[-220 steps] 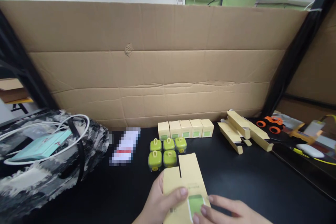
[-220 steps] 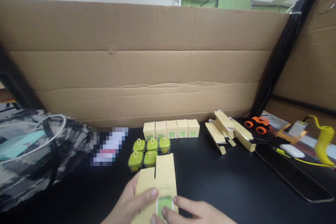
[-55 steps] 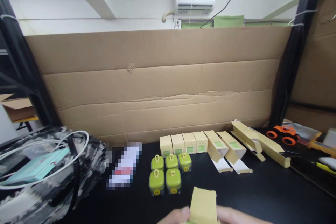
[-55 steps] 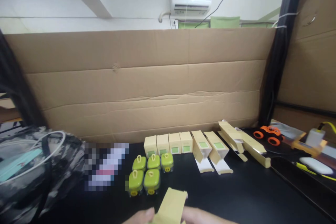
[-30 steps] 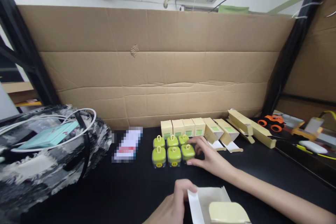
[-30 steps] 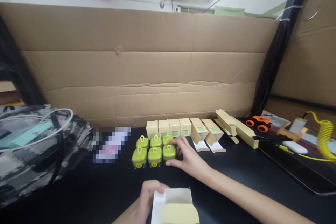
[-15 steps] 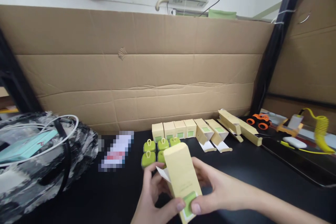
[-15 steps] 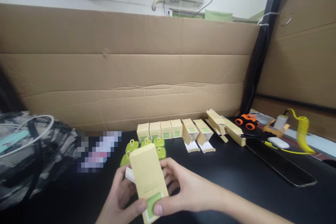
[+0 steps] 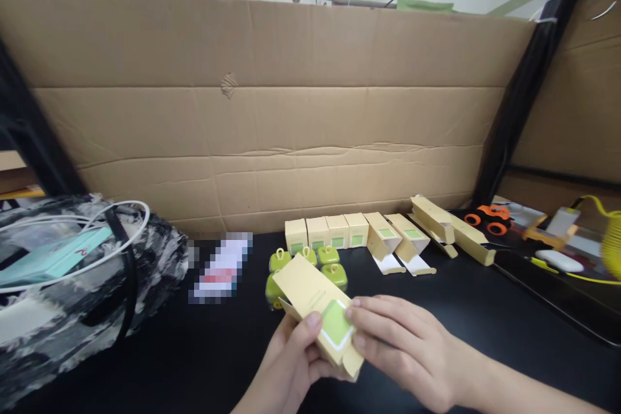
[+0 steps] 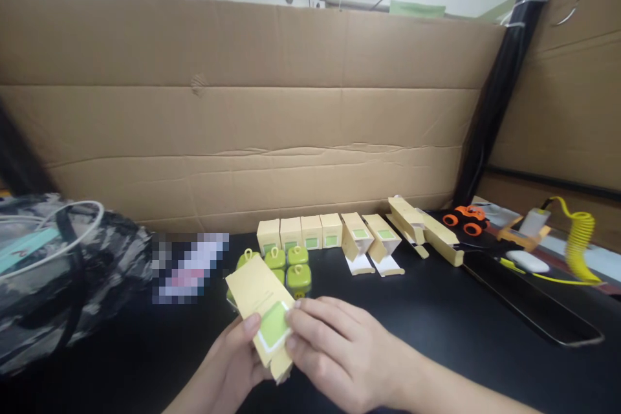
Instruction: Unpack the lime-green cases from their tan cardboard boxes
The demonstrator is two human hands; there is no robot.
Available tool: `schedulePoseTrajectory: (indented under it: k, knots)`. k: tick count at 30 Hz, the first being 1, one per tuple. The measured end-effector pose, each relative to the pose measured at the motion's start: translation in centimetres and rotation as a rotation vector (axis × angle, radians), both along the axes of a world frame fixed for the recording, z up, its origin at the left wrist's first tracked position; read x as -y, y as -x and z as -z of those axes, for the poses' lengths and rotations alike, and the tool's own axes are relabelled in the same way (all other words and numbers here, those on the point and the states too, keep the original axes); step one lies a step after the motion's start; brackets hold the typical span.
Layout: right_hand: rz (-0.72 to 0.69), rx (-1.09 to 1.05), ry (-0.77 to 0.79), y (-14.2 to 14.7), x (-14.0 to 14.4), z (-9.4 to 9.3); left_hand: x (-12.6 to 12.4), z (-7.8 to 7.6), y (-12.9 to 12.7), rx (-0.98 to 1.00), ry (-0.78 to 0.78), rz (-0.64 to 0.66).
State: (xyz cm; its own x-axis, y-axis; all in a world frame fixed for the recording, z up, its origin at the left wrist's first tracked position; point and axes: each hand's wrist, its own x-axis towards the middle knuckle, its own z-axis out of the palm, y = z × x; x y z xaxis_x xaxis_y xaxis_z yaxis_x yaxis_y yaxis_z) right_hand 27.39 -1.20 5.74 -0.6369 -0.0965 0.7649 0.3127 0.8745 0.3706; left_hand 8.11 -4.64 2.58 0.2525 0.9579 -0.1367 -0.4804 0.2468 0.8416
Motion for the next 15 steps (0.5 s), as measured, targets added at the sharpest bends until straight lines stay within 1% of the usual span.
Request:
schedulePoseTrajectory:
  k: [2,3,5,7,9,10,12,13,14,15]
  knots:
    - [0.016,-0.041,0.042,0.1,0.2,0.1,-0.1,-0.4,0.1,0.026,0.009,0.032]
    - [0.009,-0.064,0.059,0.1,0.2,0.4,-0.1,-0.4,0.2,0.029,0.002,0.025]
    - [-0.029,-0.111,0.054,0.3,0.3,1.2,-0.3,-0.4,0.3,-0.004,-0.017,-0.044]
    - [-0.044,-0.161,-0.001,0.8,0.5,2.2,-0.6,-0.1,0.4,-0.077,-0.049,-0.135]
    - [0.002,-0.154,-0.08,1.6,0.9,2.9,-0.7,0.2,0.4,-0.157,-0.118,-0.19]
    - [0.045,-0.109,-0.104,1.9,1.3,3.1,-0.6,0.3,0.3,-0.192,-0.161,-0.211]
    - [0.11,0.022,-0.106,2.2,1.9,2.9,-0.4,0.4,0.1,-0.229,-0.202,-0.245]
    - [0.12,0.086,-0.1,2.0,2.1,2.5,-0.3,0.5,0.1,-0.219,-0.183,-0.246]
    - [0.112,0.135,-0.095,1.6,2.1,1.9,-0.2,0.6,0.1,-0.194,-0.155,-0.226]
    - [0.092,0.145,-0.088,0.9,1.8,1.3,-0.1,0.7,0.1,-0.16,-0.134,-0.178]
